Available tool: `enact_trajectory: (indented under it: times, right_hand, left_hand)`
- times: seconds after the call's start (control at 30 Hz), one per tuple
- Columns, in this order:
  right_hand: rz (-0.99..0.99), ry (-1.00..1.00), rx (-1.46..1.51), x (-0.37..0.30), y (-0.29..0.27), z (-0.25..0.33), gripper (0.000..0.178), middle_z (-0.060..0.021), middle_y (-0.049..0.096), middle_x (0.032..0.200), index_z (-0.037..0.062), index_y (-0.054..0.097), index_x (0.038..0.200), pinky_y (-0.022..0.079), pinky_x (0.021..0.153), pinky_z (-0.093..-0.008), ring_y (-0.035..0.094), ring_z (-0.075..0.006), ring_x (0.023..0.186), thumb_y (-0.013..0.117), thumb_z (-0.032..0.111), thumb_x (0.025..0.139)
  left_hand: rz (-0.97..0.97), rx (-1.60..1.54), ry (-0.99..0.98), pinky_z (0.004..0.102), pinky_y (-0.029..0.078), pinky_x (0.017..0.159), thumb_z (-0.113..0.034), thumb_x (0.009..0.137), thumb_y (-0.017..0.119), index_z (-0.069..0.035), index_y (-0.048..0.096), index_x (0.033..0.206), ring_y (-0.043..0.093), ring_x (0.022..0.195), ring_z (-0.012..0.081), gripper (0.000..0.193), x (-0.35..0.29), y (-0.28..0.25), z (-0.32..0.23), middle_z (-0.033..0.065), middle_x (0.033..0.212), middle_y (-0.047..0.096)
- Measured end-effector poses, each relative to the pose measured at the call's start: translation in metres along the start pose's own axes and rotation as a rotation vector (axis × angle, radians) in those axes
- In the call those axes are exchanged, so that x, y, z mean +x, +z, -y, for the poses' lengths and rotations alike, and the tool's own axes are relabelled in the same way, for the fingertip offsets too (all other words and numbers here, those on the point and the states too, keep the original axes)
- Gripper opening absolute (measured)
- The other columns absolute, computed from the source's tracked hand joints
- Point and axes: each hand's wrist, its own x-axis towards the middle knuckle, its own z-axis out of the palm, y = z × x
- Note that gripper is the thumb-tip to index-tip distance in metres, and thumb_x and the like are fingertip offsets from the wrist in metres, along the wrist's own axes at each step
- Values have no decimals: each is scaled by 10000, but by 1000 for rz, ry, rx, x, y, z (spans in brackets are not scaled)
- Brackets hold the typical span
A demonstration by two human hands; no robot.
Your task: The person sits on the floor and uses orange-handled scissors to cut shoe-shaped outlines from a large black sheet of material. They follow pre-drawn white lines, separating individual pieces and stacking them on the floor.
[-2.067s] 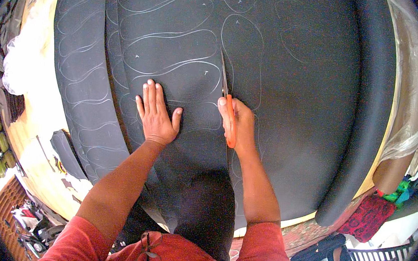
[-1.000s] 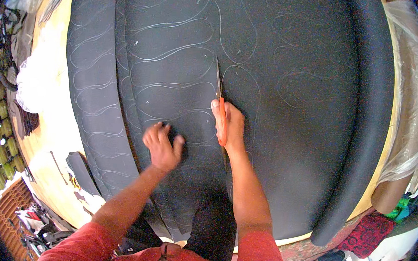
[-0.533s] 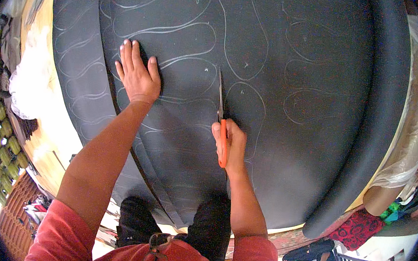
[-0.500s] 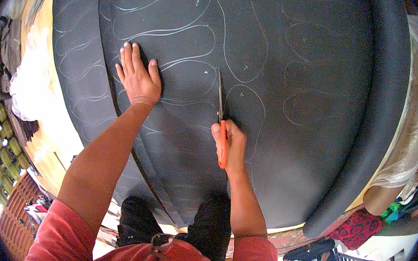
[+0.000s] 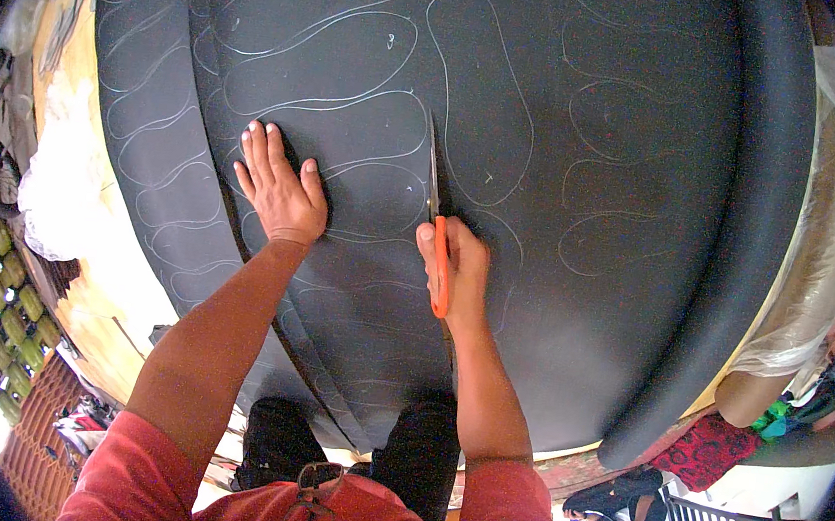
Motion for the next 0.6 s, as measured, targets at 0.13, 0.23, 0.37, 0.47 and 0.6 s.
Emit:
enact_trajectory:
  times: [0.13, 0.23, 0.37, 0.47, 0.6]
  right_hand:
    - [-12, -48, 22, 11, 3, 9, 371, 82, 424, 564, 102, 550, 753, 267, 379, -208, 363, -14, 437, 664, 409, 928]
    - [4, -52, -22, 20, 5, 20, 397, 45, 430, 554, 91, 535, 740, 315, 377, -212, 388, -36, 428, 598, 419, 954]
    - [-14, -78, -96, 35, 10, 35, 420, 24, 439, 549, 81, 536, 731, 333, 373, -217, 404, -49, 421, 564, 427, 967]
    - [-7, -80, -93, 48, 13, 45, 422, 21, 447, 550, 82, 543, 728, 332, 372, -218, 407, -52, 417, 567, 432, 964]
    - [-26, -68, -99, 64, 20, 66, 433, 18, 448, 540, 84, 545, 718, 322, 358, -223, 400, -55, 402, 570, 440, 961]
  left_hand:
    - [24, -8, -3, 563, 58, 1174, -348, 956, 430, -20, 263, 1504, 137, 1490, 346, 660, 1, -3, 0, 166, 1598, 197]
    - [42, -11, 0, 566, 55, 1172, -345, 951, 438, -9, 257, 1502, 134, 1489, 355, 670, 1, -5, -1, 180, 1595, 193]
    - [60, -13, 0, 572, 50, 1170, -337, 946, 448, 4, 255, 1498, 133, 1488, 364, 677, 1, -7, -1, 195, 1593, 189]
    - [55, 2, 0, 575, 49, 1168, -333, 945, 446, 2, 256, 1499, 132, 1488, 365, 675, 1, -5, 0, 193, 1594, 187]
    - [80, -8, 0, 573, 42, 1168, -338, 946, 437, 8, 255, 1498, 127, 1488, 371, 676, 2, -6, -1, 200, 1594, 182]
